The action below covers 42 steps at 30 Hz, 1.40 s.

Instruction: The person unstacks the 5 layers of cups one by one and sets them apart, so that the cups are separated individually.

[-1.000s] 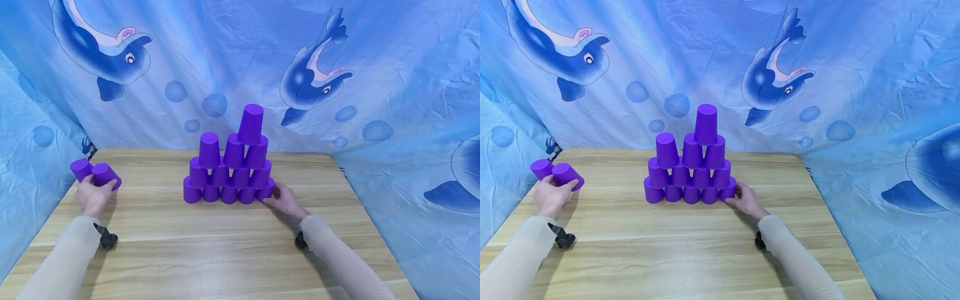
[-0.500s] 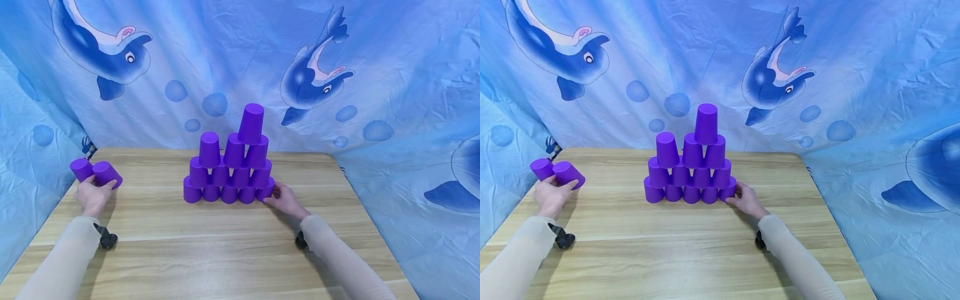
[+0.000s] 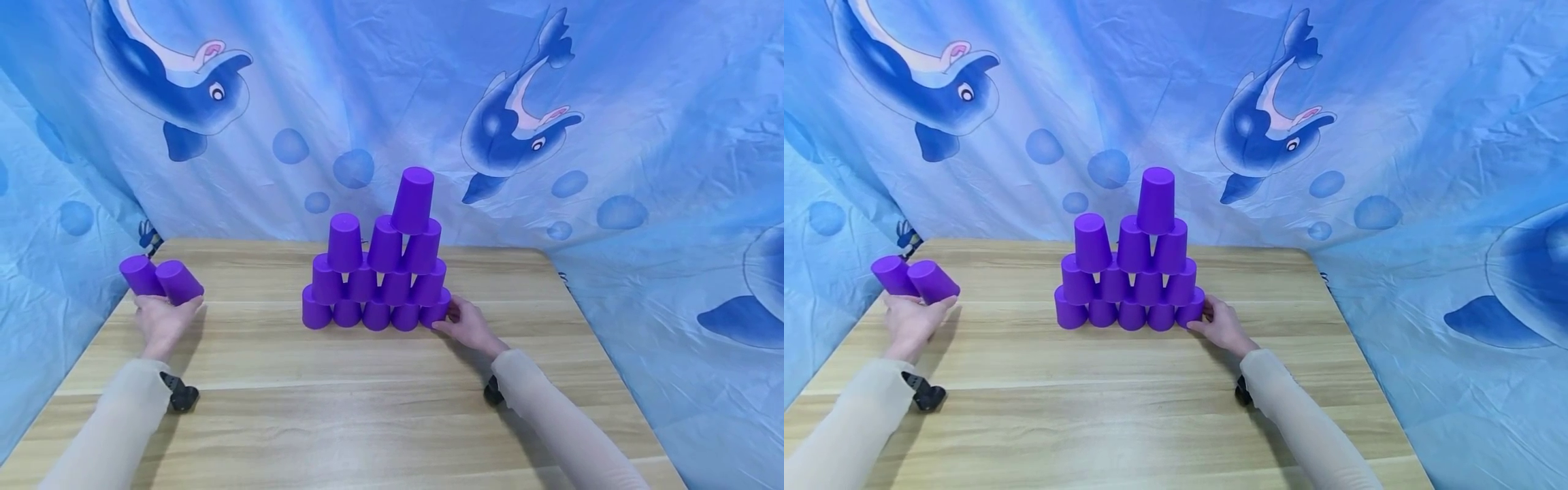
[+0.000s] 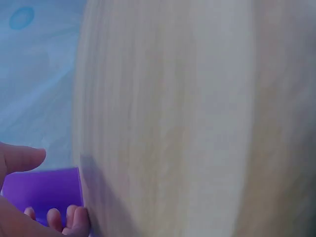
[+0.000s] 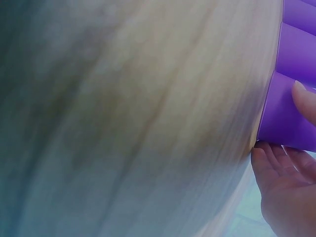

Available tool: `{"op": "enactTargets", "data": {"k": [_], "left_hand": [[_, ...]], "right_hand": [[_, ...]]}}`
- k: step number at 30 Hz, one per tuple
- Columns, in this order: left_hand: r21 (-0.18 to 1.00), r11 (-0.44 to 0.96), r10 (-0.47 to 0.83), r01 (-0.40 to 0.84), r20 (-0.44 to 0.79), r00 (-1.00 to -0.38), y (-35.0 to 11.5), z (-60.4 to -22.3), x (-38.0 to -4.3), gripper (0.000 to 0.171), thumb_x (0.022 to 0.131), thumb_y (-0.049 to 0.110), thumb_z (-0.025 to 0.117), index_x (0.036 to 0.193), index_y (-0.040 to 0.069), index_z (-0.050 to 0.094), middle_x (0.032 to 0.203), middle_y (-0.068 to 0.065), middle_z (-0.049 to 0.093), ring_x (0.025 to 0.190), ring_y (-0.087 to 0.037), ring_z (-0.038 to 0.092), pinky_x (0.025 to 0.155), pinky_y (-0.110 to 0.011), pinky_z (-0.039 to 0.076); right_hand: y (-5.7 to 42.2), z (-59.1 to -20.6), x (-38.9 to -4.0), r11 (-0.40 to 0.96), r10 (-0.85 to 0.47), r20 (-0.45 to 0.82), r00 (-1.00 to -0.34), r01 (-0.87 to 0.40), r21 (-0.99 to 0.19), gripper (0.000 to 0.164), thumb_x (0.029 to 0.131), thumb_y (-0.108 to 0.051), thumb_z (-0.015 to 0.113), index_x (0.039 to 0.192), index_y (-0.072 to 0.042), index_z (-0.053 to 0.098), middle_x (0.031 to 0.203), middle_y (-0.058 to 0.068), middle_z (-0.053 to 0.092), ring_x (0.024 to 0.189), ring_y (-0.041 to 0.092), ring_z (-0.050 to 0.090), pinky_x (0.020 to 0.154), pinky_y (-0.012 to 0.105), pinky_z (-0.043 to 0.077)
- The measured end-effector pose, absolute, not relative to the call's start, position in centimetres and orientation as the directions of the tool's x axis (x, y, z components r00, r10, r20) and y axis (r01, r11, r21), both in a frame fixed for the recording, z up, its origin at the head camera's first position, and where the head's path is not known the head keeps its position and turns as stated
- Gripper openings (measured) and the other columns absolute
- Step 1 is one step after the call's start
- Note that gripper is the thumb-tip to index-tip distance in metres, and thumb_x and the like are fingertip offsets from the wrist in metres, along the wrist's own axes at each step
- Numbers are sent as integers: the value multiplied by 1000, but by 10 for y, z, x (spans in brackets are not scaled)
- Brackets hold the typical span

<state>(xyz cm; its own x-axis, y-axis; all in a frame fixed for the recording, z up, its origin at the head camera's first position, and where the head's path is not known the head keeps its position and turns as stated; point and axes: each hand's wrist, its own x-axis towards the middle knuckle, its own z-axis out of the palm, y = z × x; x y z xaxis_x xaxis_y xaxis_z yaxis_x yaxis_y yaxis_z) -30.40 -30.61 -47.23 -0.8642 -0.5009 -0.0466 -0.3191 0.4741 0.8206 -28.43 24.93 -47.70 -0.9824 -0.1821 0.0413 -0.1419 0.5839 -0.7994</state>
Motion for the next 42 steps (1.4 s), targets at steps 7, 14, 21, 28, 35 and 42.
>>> {"op": "enactTargets", "data": {"k": [7,14,21,28,35,42], "left_hand": [[768,606,-369,-209,37,-929,-270,-449,-301,50,89,40,62,108,-4,46,99,-21,53,90,-39,51,74,-45,40],[763,643,-216,65,262,-941,-218,-407,-308,45,90,38,64,108,-4,56,97,-18,60,89,-32,55,80,-42,42],[776,562,-88,286,399,-913,-171,-349,-319,46,90,43,63,106,1,58,96,-12,62,86,-24,59,76,-32,48],[788,466,-27,403,468,-883,-131,-297,-327,52,83,54,66,108,8,61,96,-3,62,85,-15,59,77,-30,50],[766,404,84,499,513,-855,-93,-267,-324,54,76,51,75,111,11,62,98,1,62,89,-12,57,82,-31,49],[780,423,202,462,415,-887,-63,-244,-321,72,70,57,77,125,15,57,109,1,61,99,-13,57,83,-30,48]], "right_hand": [[250,-478,-285,581,-196,53,-979,-159,-798,57,80,-6,78,129,5,51,117,20,61,108,32,59,93,41,47],[251,-481,-286,590,-199,68,-978,-175,-788,58,80,-7,78,129,5,50,118,20,60,109,33,59,93,41,48],[253,-483,-286,591,-198,63,-978,-170,-789,59,80,-9,78,129,4,50,118,20,61,109,33,59,93,40,48],[251,-481,-285,588,-200,54,-978,-164,-792,59,80,-8,78,130,4,50,119,19,61,110,32,58,93,40,47],[251,-479,-285,601,-183,33,-983,-138,-788,60,80,-8,78,131,4,50,121,19,60,111,32,58,95,40,47],[249,-479,-284,609,-175,18,-984,-123,-784,60,79,-7,78,131,4,50,121,20,60,112,33,57,95,40,46]]}}
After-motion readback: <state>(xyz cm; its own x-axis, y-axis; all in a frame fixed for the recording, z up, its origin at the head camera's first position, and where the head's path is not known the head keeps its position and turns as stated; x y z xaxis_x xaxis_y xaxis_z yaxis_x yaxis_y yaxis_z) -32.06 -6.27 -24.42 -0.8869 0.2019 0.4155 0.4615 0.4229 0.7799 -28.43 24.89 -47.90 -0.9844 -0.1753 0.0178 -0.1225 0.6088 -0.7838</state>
